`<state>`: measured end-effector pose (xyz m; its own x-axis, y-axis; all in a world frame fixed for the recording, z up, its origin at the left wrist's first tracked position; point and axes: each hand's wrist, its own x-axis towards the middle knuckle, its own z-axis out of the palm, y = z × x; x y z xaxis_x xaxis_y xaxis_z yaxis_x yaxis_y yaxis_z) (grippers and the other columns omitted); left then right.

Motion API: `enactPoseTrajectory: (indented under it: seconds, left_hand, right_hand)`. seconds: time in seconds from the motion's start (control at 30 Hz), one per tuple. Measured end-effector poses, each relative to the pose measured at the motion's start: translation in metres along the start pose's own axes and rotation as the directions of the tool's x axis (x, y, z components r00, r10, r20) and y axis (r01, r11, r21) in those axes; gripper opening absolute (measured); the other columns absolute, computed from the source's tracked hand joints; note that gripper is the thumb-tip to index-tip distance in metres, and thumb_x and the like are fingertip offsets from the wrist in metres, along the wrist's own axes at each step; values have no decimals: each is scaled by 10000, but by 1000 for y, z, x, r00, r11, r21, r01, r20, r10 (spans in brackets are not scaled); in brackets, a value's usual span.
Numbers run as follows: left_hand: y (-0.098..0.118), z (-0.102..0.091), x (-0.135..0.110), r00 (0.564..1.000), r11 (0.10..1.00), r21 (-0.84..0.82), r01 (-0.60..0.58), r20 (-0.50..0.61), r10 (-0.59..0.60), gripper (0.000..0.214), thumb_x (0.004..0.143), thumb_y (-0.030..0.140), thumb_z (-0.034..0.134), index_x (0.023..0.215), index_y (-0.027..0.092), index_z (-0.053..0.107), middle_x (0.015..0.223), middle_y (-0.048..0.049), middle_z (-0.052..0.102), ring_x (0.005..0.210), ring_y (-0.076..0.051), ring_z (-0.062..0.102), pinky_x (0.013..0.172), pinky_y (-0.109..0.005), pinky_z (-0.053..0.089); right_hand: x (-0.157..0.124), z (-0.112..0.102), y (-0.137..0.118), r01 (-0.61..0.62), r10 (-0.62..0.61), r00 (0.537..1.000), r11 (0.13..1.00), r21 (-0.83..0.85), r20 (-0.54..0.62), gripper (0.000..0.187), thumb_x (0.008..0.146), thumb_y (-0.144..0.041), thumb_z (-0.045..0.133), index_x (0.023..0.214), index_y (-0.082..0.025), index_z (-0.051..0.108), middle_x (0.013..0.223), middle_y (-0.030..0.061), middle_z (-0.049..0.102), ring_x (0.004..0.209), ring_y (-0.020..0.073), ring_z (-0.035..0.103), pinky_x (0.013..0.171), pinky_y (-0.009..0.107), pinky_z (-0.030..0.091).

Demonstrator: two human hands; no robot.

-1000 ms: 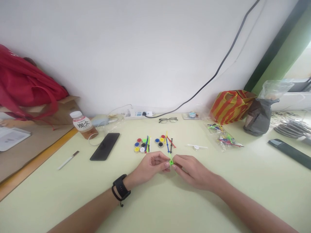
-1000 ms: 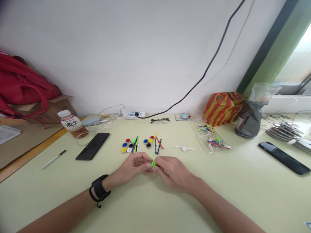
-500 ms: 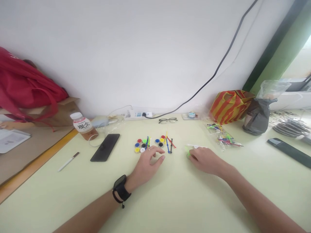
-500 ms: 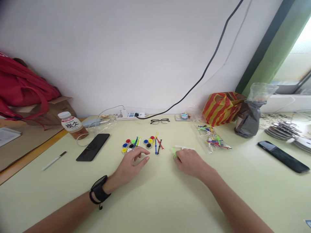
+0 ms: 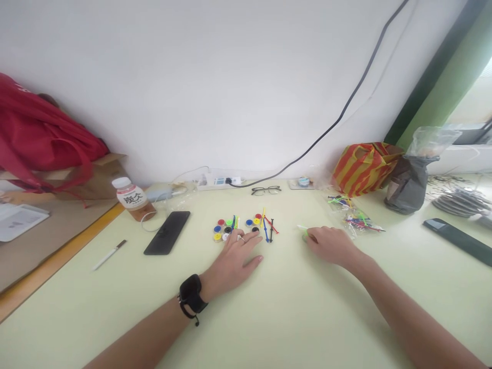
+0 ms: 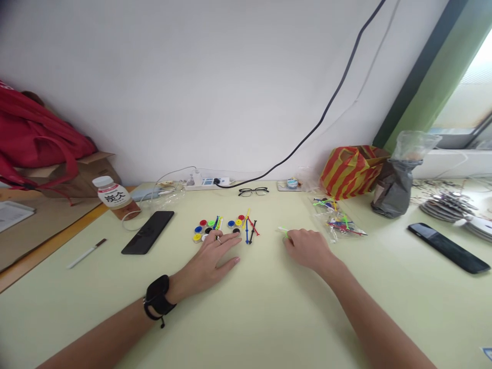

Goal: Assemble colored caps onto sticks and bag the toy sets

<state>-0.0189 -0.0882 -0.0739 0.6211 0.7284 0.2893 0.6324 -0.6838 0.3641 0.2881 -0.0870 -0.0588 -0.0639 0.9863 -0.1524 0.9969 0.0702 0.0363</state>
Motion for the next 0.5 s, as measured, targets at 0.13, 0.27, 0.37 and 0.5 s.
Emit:
enactPoseTrajectory:
  seconds: [0.13, 0.27, 0.37, 0.5]
  left_hand:
    - [5, -3, 3, 998, 996, -74, -51, -30, 49, 316, 987, 234, 585, 1298, 258, 630, 1280, -62, 680, 1195, -289, 527, 1069, -511, 456]
    - [7, -5, 4, 991, 982, -141, -128, -46, 122, 260, 976, 191, 591, 1220, 253, 658, 1186, -54, 708, 1144, -262, 556, 1043, -477, 482]
    - [7, -4, 3, 992, 983, -138, -119, -65, 111, 285, 961, 173, 604, 1227, 261, 657, 1254, -52, 681, 1179, -256, 551, 1069, -481, 471]
    - [5, -2, 3, 995, 992, -109, -65, -77, 57, 297, 955, 169, 603, 1232, 264, 652, 1271, -44, 674, 1209, -258, 547, 1081, -488, 467]
  right_hand:
    - [1, 0, 4, -25, 25, 1000, 1000, 5, -3, 351, 1009, -284, 352, 832, -204, 644, 834, 93, 715, 760, 253, 689, 594, 300, 279]
    - [1, 0, 4, -32, 32, 999, 999, 3, -12, 344, 999, -278, 367, 823, -204, 653, 819, 95, 710, 759, 263, 692, 582, 313, 279]
    - [2, 1, 4, -33, 33, 999, 999, 0, -22, 333, 999, -281, 377, 817, -207, 647, 816, 90, 712, 766, 263, 696, 579, 315, 274]
    - [3, 2, 6, -51, 51, 998, 999, -11, -43, 313, 1003, -309, 399, 816, -206, 628, 833, 92, 720, 784, 275, 697, 584, 319, 285]
